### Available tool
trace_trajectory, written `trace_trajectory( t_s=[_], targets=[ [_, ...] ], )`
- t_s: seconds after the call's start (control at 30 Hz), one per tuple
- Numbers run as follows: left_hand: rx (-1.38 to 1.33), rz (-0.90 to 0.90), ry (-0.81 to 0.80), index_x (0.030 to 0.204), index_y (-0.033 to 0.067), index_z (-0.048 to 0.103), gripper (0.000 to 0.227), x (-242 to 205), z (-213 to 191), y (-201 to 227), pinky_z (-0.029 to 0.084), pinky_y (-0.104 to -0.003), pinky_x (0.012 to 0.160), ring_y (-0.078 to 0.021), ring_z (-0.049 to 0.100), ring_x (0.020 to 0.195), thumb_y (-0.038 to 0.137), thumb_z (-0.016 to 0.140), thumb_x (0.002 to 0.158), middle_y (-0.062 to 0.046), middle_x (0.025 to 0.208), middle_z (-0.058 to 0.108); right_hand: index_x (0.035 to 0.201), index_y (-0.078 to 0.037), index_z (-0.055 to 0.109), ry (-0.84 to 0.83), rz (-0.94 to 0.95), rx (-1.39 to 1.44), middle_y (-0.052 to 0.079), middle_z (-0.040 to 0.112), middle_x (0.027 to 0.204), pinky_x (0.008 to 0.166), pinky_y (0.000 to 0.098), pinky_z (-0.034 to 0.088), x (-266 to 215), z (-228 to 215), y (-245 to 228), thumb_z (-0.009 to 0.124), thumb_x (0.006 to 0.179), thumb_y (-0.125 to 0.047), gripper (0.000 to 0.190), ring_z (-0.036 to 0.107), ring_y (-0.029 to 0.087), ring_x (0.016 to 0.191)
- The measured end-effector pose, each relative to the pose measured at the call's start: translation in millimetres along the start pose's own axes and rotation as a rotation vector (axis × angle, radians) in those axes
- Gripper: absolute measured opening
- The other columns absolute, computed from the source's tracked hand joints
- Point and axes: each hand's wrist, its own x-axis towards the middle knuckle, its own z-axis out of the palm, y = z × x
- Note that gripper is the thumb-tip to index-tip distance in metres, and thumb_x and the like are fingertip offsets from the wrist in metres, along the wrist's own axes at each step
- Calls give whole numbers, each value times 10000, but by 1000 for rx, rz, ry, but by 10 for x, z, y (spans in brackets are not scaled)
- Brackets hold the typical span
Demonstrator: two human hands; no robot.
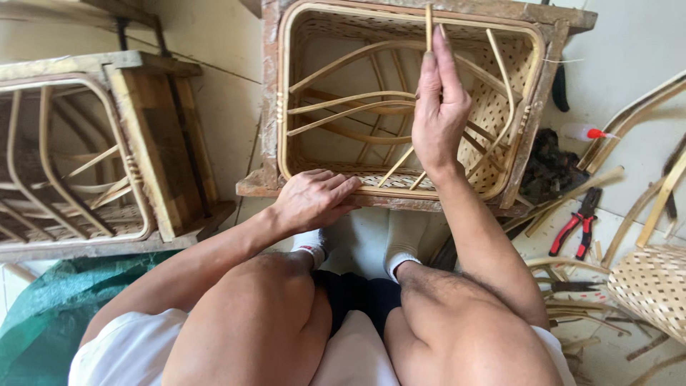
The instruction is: The person inserts curved bamboo strips into a rectangular basket frame, taps them into place with a hammer, and applies glue along the frame edges to secure the strips.
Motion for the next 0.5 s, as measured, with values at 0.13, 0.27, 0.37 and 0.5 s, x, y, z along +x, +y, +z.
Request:
trace_trajectory(
  t_s=[0.13,0.27,0.37,0.5],
  targets=[
    [4,9,6,1236,18,611,506,23,-50,25,556,-391,760,-273,676,838,309,760,849,-81,916,673,1565,-187,525,4,19,-13,-63,504,730,466,213,325,-40,3,32,506,1223,-229,346,410,37,548],
    [-2,3,-31,1267,12,604,525,23,-22,-3,556,-392,766,-271,675,844,302,760,859,-84,901,672,1519,-181,550,46,90,32,-78,459,656,426,200,373,22,-3,103,479,1184,-247,348,422,34,521],
    [-25,22,-39,1266,-5,598,553,6,-30,-10,558,-396,779,-276,670,854,309,765,843,-98,918,676,1514,-179,559,34,48,60,-44,564,721,488,216,413,25,35,104,497,1198,-250,329,461,56,546],
    [37,85,24,1299,82,630,552,298,-343,-151,563,-383,797,-263,667,861,209,781,784,-80,953,698,1479,-184,601,10,-80,-171,60,750,965,457,225,436,100,49,-5,545,1199,-238,291,522,78,571]
  ],
)
